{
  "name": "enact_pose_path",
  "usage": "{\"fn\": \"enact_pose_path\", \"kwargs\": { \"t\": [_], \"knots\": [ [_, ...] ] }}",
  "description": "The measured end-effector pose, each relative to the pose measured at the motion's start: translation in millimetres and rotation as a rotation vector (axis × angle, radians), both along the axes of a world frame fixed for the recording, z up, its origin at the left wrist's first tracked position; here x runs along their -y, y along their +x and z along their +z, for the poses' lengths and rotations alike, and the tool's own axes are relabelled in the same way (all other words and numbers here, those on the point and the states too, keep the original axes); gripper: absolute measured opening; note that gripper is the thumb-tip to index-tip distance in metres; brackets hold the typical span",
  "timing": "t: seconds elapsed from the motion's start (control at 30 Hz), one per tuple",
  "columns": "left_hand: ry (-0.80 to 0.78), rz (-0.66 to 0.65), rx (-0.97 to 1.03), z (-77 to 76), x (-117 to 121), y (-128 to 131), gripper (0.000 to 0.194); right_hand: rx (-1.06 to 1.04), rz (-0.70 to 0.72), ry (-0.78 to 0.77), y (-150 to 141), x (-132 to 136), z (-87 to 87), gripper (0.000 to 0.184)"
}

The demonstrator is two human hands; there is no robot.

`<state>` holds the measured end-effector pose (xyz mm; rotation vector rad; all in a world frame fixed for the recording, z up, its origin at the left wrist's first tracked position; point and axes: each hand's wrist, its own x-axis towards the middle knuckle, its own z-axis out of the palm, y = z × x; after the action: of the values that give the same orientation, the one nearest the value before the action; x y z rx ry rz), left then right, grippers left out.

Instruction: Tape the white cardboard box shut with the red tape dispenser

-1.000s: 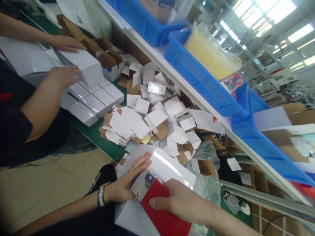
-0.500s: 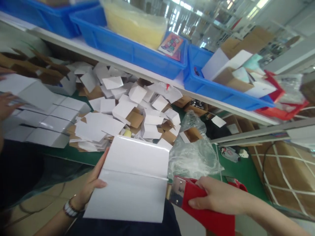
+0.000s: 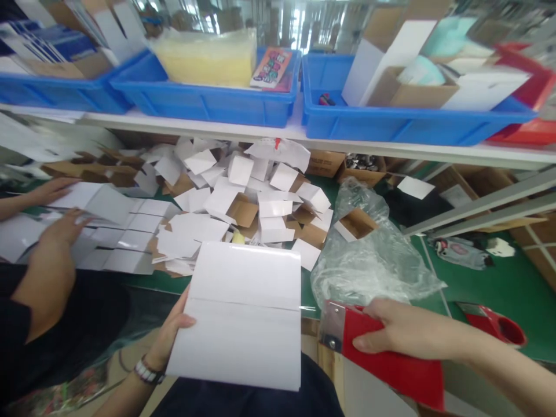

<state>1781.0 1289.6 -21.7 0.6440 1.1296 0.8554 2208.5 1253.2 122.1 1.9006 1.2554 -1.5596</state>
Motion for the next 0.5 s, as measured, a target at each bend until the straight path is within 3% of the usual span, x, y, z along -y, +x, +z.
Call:
{"fn": "enact_pose_path", "kwargs": {
  "t": [0.17,0.23,0.3,0.37,0.43,0.5],
  "knots": [
    [-0.064,-0.013,-0.025,0.6,-1.7,-1.1,0.095,-0.27,-0.072,-0.062,-16.4,-19.6,-51.1,0.034],
    [0.016,-0.065,-0.139,6.2,-4.0,-6.6,0.089,-0.348,-0.069,-0.074,-15.9,-26.1,-62.9,0.033],
    [0.315,-0.129,-0.416,19.0,-8.3,-9.5,0.079,-0.376,-0.064,-0.099,-12.9,-30.8,-66.8,0.032],
    [0.791,-0.25,-0.738,39.2,-14.7,-0.4,0.072,-0.373,-0.057,-0.093,-11.0,-33.6,-65.6,0.032],
    [1.201,-0.548,-0.89,62.0,-21.6,27.7,0.072,-0.371,-0.024,-0.055,-12.1,-35.1,-63.4,0.031],
    [1.363,-0.986,-0.828,79.2,-26.9,72.8,0.074,-0.395,-0.005,-0.008,-14.8,-36.1,-62.9,0.031]
  ]
}}
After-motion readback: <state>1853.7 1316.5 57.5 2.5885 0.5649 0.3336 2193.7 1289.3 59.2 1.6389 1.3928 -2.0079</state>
